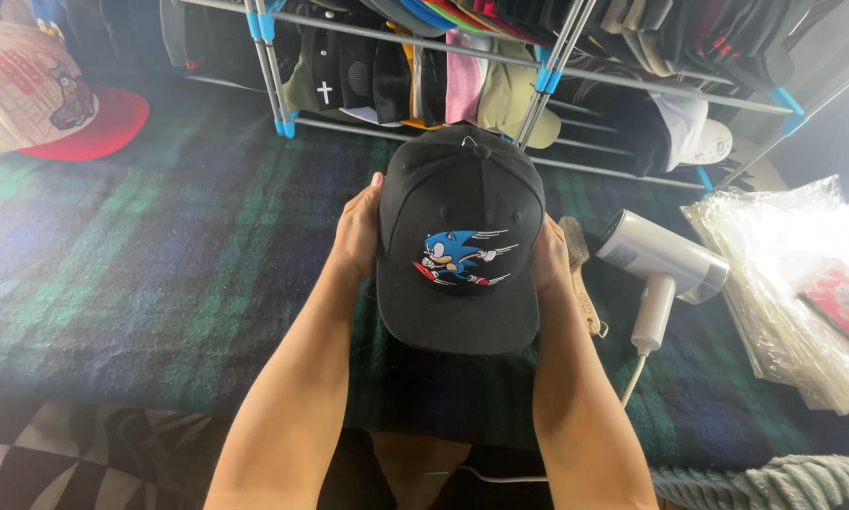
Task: A person is cleaning and reshaping a black cap with a Sonic the Hedgehog patch using a hair dryer, a wooden brush, and a wooden hat block.
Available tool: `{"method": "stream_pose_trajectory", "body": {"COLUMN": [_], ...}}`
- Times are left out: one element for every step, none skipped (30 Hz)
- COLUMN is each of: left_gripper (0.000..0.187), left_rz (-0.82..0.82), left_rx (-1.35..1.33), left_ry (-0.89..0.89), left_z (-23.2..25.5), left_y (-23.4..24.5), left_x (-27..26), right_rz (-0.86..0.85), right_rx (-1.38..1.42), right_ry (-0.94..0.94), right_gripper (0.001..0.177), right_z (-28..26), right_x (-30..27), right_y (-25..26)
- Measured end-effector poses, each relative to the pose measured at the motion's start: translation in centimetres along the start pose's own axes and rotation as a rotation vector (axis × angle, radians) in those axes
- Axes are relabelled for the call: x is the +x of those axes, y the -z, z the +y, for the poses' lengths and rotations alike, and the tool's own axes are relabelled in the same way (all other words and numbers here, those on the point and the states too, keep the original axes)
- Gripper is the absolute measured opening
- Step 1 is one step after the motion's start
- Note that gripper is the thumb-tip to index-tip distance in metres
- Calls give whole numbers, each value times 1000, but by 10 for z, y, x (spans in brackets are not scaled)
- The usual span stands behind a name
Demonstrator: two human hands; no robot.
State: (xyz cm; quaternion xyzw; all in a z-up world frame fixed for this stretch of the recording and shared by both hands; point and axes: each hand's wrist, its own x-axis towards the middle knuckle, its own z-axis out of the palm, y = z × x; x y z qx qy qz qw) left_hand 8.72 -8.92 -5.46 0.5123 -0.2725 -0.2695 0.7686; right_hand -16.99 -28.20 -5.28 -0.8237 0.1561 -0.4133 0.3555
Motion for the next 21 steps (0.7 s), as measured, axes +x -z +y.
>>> {"method": "stream_pose_trajectory", "body": {"left_gripper": [43,42,42,42,42,43,43,41,39,39,42,45,45,47,51,51,53,56,56,58,59], "left_rz": [1,-11,-22,-21,-19,-20,-22,-14,-6,-13,5,17,3,41,78,50,54,72,58,30,2], "left_rx": [1,50,98,97,84,72,73,47,21,19,25,28,22,6,-11,-10,-11,-15,-18,12,42], "left_ry": [3,-16,-35,-32,-18,-8,-7,9,26,27,43,57,55,71,87,107,80,48,61,42,22], "left_z": [12,21,31,29,28,27,19,11,3,0,-2,-4,9,21,33,42,51,62,61,65,69], "left_y": [-3,-7,-11,-10,-9,-8,-5,-3,-2,3,7,6,3,-1,-4,-1,2,8,1,-3,-8], "left_x": [-8,-17,-27,-26,-26,-25,-20,-15,-11,-11,-11,-8,-25,-40,-53,-61,-67,-74,-79,-82,-86], "right_rz": [-1,0,2,1,-12,-21,-19,-1,17,22,35,52,63,193,324,350,504,634,642,634,624], "right_rx": [1,68,134,133,43,-47,-47,-5,38,33,32,26,15,98,183,167,-114,-397,-411,-579,-746], "right_ry": [-3,-54,-106,-109,-79,-47,-48,-92,-137,-138,-154,-167,-166,-255,-341,-360,-349,-327,-339,-425,-512], "right_gripper": [44,43,43,43,41,40,40,40,40,40,38,37,37,34,32,32,32,32,32,35,40], "right_z": [-2,-3,-5,4,12,20,27,33,40,56,72,88,26,-39,-106,-121,-136,-153,-131,-111,-92], "right_x": [1,0,-1,-1,-2,-2,-2,-1,0,-1,-1,2,-3,-3,-6,-20,-33,-43,-63,-78,-94], "right_y": [0,2,3,2,1,1,-1,-2,-3,-5,-6,-2,-1,3,11,35,58,78,101,122,143]}}
